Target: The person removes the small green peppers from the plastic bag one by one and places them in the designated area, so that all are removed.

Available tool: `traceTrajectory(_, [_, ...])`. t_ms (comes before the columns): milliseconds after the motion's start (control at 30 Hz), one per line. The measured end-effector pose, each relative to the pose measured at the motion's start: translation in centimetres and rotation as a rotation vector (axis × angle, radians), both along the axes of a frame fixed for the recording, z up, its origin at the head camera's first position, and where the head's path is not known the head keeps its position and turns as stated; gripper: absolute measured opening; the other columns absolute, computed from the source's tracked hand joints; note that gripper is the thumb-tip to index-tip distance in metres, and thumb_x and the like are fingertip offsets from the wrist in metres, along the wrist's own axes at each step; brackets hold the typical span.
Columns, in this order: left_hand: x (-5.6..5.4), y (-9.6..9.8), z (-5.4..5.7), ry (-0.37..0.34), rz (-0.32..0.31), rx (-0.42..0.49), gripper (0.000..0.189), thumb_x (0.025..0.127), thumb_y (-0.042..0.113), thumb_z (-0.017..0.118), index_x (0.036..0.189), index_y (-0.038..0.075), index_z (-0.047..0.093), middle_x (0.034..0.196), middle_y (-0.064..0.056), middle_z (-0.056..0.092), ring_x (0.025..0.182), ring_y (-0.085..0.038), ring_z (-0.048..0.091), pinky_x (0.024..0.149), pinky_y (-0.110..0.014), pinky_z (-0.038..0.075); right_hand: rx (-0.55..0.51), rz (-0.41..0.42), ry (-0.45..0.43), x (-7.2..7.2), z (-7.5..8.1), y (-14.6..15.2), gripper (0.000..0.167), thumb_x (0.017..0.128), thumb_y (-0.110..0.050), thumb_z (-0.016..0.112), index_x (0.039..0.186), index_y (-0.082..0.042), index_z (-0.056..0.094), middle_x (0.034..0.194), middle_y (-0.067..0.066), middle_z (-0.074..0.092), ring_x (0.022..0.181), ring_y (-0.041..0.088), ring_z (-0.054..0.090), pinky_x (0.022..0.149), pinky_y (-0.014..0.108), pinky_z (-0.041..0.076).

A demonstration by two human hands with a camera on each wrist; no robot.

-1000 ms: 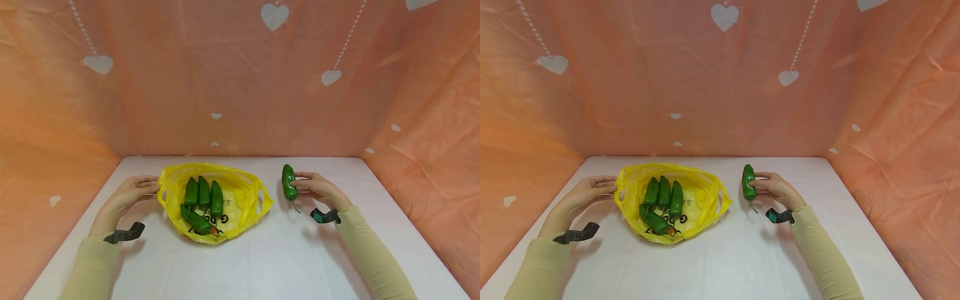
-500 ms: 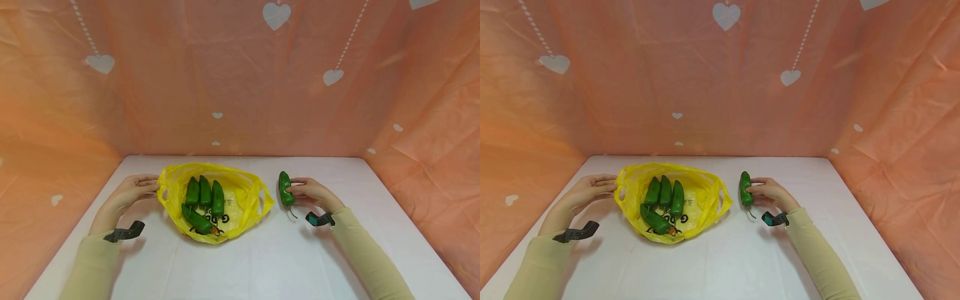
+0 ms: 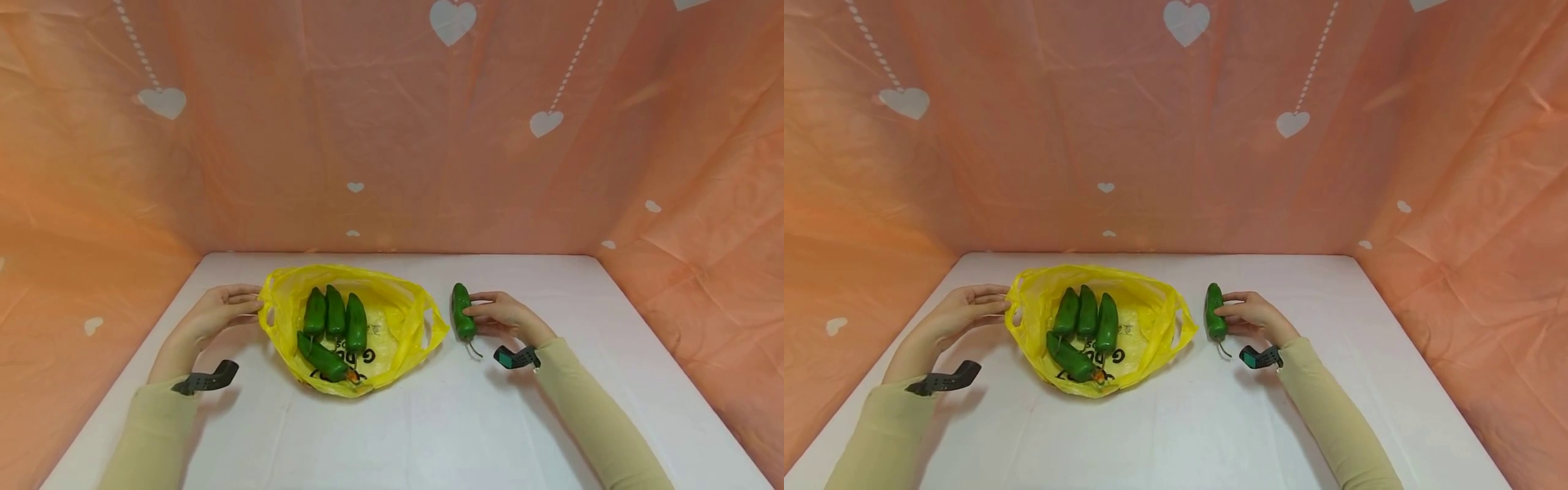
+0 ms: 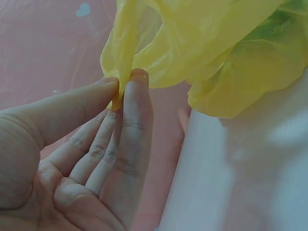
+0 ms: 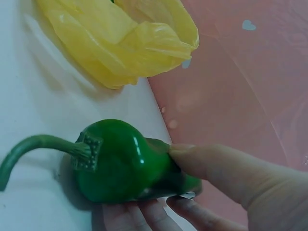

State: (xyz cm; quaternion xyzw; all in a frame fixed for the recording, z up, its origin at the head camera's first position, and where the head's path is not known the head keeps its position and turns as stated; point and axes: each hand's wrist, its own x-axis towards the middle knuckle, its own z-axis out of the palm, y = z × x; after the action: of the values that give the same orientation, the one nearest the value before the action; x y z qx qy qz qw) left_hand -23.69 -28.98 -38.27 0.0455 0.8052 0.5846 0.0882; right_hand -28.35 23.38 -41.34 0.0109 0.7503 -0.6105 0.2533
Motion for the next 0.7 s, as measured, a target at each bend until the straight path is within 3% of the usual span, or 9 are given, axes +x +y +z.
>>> traceTrajectory(367, [0.11,0.28,-0.16,-0.003,-0.007,-0.024,0.058,0.093,0.018,0.064,0.136,-0.013,0.041,0.122,-0.020,0.059,0.091,-0.008,0.065,0.085,-0.033,0.055,0.071,-0.027,0.031,0.28,0.03,-0.71,0.055,0.087,-0.015,0.071,0.132,0.007,0.049,0.105,0.015,0.066,0.087,0.025,0.068,0.081,0.035,0.056])
traceTrajectory(700, [0.17,0.33,-0.14,0.003,-0.012,-0.021,0.058,0.093,0.018,0.064,0.136,-0.013,0.040,0.122,-0.021,0.059,0.090,-0.009,0.065,0.084,-0.033,0.055,0.116,-0.015,0.029,0.05,0.51,-0.90,0.057,0.088,-0.016,0.071,0.133,0.009,0.047,0.104,0.017,0.066,0.084,0.023,0.068,0.078,0.036,0.057])
